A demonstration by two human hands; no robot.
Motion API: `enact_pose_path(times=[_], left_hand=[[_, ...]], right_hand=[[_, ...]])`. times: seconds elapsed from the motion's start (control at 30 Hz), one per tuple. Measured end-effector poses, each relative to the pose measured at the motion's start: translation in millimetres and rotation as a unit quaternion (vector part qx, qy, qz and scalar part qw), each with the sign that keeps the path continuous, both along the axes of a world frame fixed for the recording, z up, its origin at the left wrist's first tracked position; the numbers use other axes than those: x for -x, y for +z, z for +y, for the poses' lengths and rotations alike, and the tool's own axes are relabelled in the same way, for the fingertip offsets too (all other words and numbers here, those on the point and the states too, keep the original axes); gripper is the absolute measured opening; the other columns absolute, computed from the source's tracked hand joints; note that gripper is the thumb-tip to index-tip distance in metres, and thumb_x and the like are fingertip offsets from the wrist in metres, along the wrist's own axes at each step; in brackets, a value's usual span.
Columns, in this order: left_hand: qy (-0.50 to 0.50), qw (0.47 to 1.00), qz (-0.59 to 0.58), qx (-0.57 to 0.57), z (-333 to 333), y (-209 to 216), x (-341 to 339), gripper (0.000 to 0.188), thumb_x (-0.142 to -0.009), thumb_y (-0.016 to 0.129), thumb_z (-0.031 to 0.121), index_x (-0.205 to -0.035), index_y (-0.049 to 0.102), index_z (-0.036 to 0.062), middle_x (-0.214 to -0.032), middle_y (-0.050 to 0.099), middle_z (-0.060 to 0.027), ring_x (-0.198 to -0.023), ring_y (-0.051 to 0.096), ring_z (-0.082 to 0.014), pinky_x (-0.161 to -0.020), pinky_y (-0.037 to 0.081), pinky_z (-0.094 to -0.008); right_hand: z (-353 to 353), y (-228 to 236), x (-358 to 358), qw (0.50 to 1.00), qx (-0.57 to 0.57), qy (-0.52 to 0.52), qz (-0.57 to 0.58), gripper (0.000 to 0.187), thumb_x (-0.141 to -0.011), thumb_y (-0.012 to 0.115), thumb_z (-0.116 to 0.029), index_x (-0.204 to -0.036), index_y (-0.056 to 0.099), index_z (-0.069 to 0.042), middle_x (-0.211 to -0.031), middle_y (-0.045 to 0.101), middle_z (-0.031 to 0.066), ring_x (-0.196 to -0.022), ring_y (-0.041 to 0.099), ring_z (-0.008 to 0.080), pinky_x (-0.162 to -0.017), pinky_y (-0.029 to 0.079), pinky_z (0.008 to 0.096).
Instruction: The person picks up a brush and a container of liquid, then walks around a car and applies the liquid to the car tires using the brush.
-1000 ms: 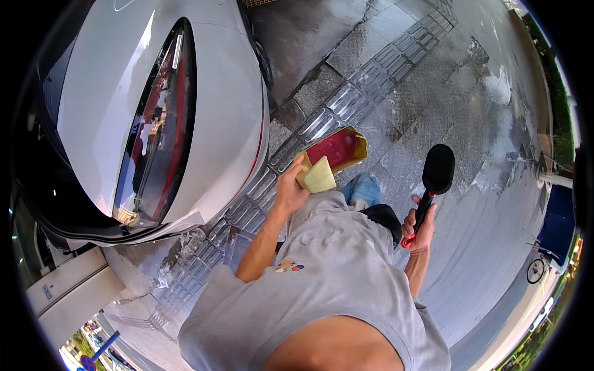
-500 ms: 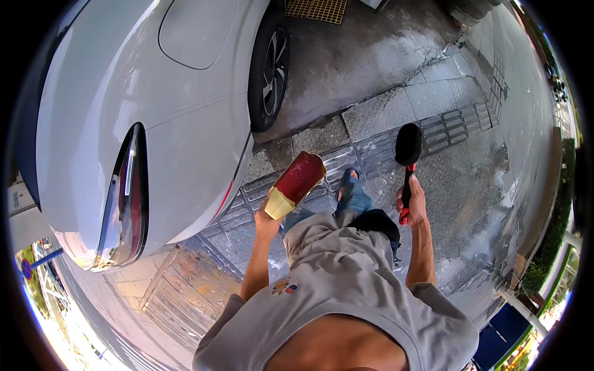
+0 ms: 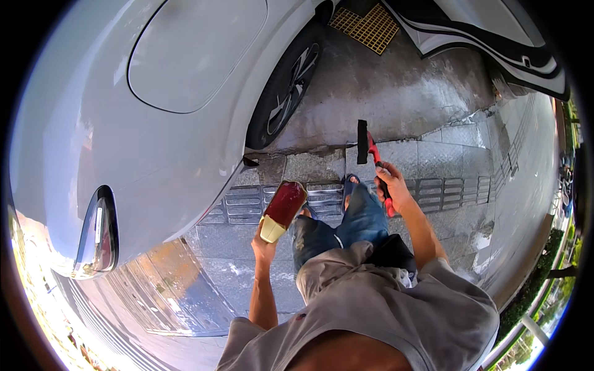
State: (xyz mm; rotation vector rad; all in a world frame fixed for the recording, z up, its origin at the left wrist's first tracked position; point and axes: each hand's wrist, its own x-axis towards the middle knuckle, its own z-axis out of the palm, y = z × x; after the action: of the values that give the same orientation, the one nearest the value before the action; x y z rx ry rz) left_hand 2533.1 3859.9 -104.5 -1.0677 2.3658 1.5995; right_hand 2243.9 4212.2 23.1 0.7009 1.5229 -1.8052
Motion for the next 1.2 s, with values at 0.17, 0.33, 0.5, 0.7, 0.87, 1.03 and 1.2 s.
enact_pose_path(times=[0.17,0.33,0.5,0.7,0.87,1.03,1.2], left_hand=[[0.157,0.986,-0.013,-0.056,56.7,-46.5,5.3,0.033,-0.070,0.070,0.010,-0.101,0.073,-0.0008,-0.089,0.076,-0.0075,-0.081,0.069,-0.0152,-0.075,0.054,-0.0323],[0.224,0.974,-0.019,-0.026,90.2,-153.3,26.7,0.030,-0.070,0.070,0.010,-0.097,0.073,-0.0011,-0.084,0.075,-0.0074,-0.080,0.069,-0.0148,-0.073,0.054,-0.0322],[0.247,0.968,-0.032,-0.029,105.9,-279.4,8.8,0.034,-0.070,0.071,0.009,-0.103,0.073,0.0000,-0.090,0.077,-0.0090,-0.087,0.071,-0.0158,-0.079,0.055,-0.0325],[0.231,0.966,0.053,-0.101,92.3,-403.8,22.0,0.056,-0.073,0.070,0.000,-0.129,0.065,0.0005,-0.108,0.077,-0.0096,-0.101,0.070,-0.0130,-0.090,0.055,-0.0315],[0.135,0.991,0.010,0.022,56.5,-460.4,3.8,0.065,-0.071,0.079,0.008,-0.133,0.062,0.0011,-0.111,0.075,-0.0179,-0.106,0.073,-0.0240,-0.091,0.055,-0.0352],[0.112,0.993,0.017,0.034,39.0,-492.1,-1.3,0.062,-0.070,0.077,0.010,-0.130,0.064,0.0020,-0.104,0.075,-0.0199,-0.099,0.075,-0.0320,-0.089,0.057,-0.0382],[0.019,0.997,-0.010,0.073,23.6,-473.4,11.7,0.039,-0.068,0.076,0.013,-0.104,0.071,-0.0014,-0.090,0.075,-0.0209,-0.084,0.075,-0.0333,-0.082,0.058,-0.0407]], right_hand=[[-4.9,-70.2,92.8,0.994,-0.057,0.081,0.053,0.040,-0.098,0.067,-0.043,-0.124,0.060,-0.013,-0.076,0.055,-0.0005,-0.046,0.050,0.0109,-0.039,0.040,0.0297],[-74.0,-139.5,210.4,0.969,0.010,0.064,0.237,0.048,-0.101,0.063,-0.047,-0.132,0.058,-0.012,-0.075,0.051,-0.0007,-0.045,0.048,0.0105,-0.040,0.041,0.0285],[-179.3,-175.9,231.0,0.900,-0.035,0.149,0.409,0.060,-0.102,0.062,-0.044,-0.150,0.046,-0.011,-0.075,0.057,0.0016,-0.049,0.052,0.0100,-0.043,0.043,0.0284],[-225.8,-270.1,179.6,0.753,-0.170,0.168,0.613,0.062,-0.102,0.065,-0.031,-0.152,0.042,-0.004,-0.088,0.070,0.0143,-0.069,0.069,0.0220,-0.062,0.055,0.0353],[-249.5,-384.9,119.8,0.439,-0.175,0.172,0.865,0.065,-0.095,0.072,-0.022,-0.150,0.044,-0.002,-0.096,0.067,0.0154,-0.074,0.070,0.0348,-0.065,0.059,0.0405],[-267.0,-522.5,113.5,0.318,-0.221,0.195,0.901,0.067,-0.093,0.073,-0.031,-0.150,0.046,-0.008,-0.080,0.056,0.0059,-0.053,0.062,0.0243,-0.047,0.055,0.0374],[-242.7,-570.4,124.5,0.216,-0.280,0.305,0.884,0.063,-0.096,0.069,-0.029,-0.152,0.045,-0.013,-0.078,0.058,0.0091,-0.057,0.066,0.0264,-0.048,0.055,0.0400]])
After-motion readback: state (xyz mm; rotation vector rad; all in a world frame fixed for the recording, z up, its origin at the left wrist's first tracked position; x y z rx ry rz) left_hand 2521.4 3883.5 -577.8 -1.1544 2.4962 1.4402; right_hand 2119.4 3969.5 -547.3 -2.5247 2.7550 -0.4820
